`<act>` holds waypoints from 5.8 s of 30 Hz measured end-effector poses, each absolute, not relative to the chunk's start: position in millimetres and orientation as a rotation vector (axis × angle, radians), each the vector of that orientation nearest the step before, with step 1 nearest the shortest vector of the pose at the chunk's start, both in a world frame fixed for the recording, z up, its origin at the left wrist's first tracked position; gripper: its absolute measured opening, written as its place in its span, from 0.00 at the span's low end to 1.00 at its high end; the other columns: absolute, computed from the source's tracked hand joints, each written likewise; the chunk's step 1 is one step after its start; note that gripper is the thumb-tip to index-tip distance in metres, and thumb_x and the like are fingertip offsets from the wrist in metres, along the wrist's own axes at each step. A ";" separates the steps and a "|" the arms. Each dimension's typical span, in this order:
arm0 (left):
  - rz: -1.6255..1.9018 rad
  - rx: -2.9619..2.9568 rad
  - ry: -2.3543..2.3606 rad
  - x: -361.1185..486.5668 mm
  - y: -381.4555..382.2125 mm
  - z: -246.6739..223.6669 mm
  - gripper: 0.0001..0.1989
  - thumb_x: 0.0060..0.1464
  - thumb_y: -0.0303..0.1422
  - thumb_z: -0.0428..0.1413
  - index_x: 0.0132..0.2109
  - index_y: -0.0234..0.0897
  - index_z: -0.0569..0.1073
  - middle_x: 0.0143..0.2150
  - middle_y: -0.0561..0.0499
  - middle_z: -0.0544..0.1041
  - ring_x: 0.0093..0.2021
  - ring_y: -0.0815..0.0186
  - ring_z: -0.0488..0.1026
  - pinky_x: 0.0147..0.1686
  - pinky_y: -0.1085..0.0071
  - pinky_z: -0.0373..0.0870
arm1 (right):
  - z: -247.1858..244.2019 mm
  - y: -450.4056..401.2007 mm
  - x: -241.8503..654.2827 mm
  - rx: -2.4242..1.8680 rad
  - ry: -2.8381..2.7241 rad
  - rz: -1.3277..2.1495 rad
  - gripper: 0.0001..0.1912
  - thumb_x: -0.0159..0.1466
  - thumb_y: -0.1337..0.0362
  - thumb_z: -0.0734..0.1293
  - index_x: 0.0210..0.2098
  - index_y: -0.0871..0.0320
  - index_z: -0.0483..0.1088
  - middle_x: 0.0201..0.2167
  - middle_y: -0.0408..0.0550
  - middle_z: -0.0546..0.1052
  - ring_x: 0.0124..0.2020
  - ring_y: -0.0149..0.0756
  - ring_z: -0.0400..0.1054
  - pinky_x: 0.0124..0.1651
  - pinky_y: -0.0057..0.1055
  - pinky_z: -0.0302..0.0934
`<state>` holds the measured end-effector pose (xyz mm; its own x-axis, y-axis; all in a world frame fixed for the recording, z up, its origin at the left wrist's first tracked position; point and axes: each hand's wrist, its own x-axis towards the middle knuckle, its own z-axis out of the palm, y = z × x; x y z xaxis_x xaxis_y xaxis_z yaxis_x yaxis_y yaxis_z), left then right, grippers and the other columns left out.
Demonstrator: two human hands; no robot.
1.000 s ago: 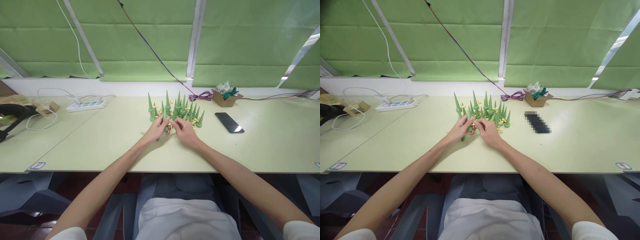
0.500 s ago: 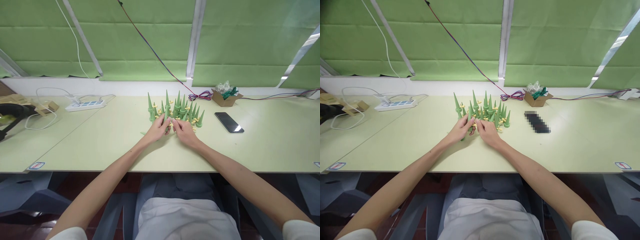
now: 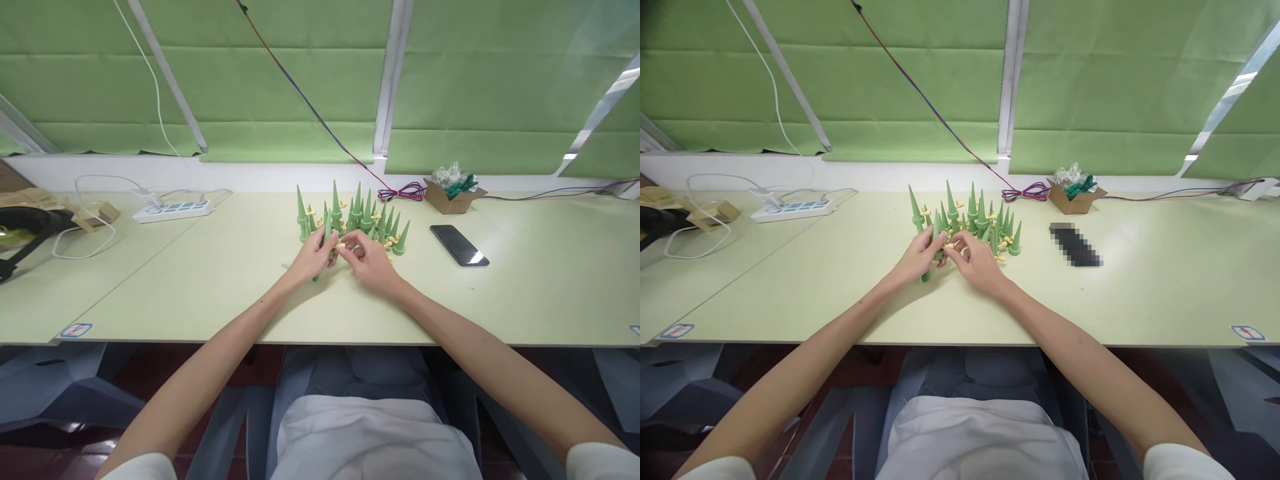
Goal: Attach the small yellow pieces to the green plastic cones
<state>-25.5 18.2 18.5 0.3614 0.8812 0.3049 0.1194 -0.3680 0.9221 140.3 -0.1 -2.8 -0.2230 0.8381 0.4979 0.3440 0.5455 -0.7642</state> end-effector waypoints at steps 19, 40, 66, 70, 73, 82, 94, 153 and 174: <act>1.063 1.789 0.873 -25.7 17.0 17.6 0.17 0.64 0.47 0.52 0.35 0.39 0.61 0.26 0.56 0.64 0.23 0.71 0.66 0.23 0.72 0.61 | -6.3 2.8 142.8 -0.968 -1.923 0.432 0.11 0.70 0.56 0.61 0.35 0.55 0.67 0.27 0.44 0.75 0.24 0.33 0.64 0.33 0.31 0.57; 1.048 1.798 0.888 -27.6 19.4 16.2 0.18 0.65 0.48 0.51 0.37 0.38 0.61 0.31 0.54 0.66 0.24 0.72 0.67 0.23 0.72 0.63 | -12.1 8.2 145.0 -0.867 -1.959 0.399 0.09 0.71 0.58 0.62 0.43 0.56 0.68 0.37 0.47 0.75 0.24 0.31 0.65 0.34 0.31 0.60; 0.981 1.866 0.924 -28.0 15.4 18.5 0.18 0.67 0.46 0.49 0.34 0.39 0.56 0.25 0.57 0.66 0.22 0.72 0.66 0.26 0.71 0.61 | -13.3 9.4 145.4 -0.926 -2.004 0.304 0.15 0.72 0.57 0.59 0.30 0.56 0.66 0.25 0.44 0.73 0.25 0.33 0.63 0.33 0.30 0.55; 0.981 1.844 0.932 -27.5 15.1 19.3 0.18 0.66 0.47 0.49 0.34 0.40 0.56 0.25 0.57 0.65 0.22 0.72 0.65 0.25 0.71 0.61 | -12.0 8.4 145.3 -0.942 -1.999 0.323 0.15 0.72 0.57 0.59 0.32 0.56 0.67 0.25 0.43 0.73 0.25 0.33 0.63 0.34 0.30 0.56; 1.006 1.799 0.932 -27.1 15.8 19.1 0.19 0.65 0.47 0.51 0.34 0.40 0.56 0.27 0.56 0.64 0.23 0.72 0.66 0.23 0.71 0.60 | -11.0 7.2 145.4 -0.946 -1.991 0.350 0.10 0.71 0.56 0.62 0.41 0.56 0.68 0.28 0.43 0.75 0.23 0.32 0.64 0.34 0.30 0.57; 1.006 1.828 0.940 -27.3 17.2 17.6 0.19 0.65 0.49 0.51 0.34 0.40 0.57 0.25 0.57 0.63 0.21 0.72 0.64 0.23 0.71 0.59 | -12.8 8.3 146.7 -0.927 -2.009 0.313 0.06 0.69 0.60 0.62 0.39 0.55 0.67 0.33 0.45 0.75 0.24 0.32 0.65 0.35 0.30 0.57; 0.980 1.848 0.931 -28.0 14.8 18.7 0.18 0.65 0.48 0.50 0.35 0.40 0.58 0.24 0.57 0.64 0.21 0.71 0.63 0.24 0.71 0.60 | -13.0 9.4 146.9 -0.914 -2.032 0.312 0.11 0.71 0.58 0.61 0.33 0.55 0.65 0.26 0.44 0.73 0.25 0.34 0.64 0.34 0.30 0.55; 1.004 1.846 0.942 -26.9 17.7 16.6 0.20 0.65 0.48 0.51 0.33 0.40 0.56 0.24 0.57 0.61 0.19 0.73 0.62 0.21 0.71 0.56 | -14.5 9.8 147.5 -0.927 -2.038 0.316 0.04 0.69 0.62 0.62 0.39 0.55 0.65 0.31 0.45 0.75 0.26 0.34 0.65 0.34 0.30 0.55; 0.958 1.934 0.984 -27.2 15.6 17.0 0.19 0.67 0.46 0.49 0.33 0.40 0.53 0.21 0.58 0.60 0.19 0.72 0.61 0.22 0.71 0.55 | -17.0 11.6 147.7 -0.901 -2.094 0.268 0.11 0.71 0.62 0.58 0.31 0.54 0.58 0.24 0.42 0.67 0.24 0.33 0.57 0.31 0.30 0.49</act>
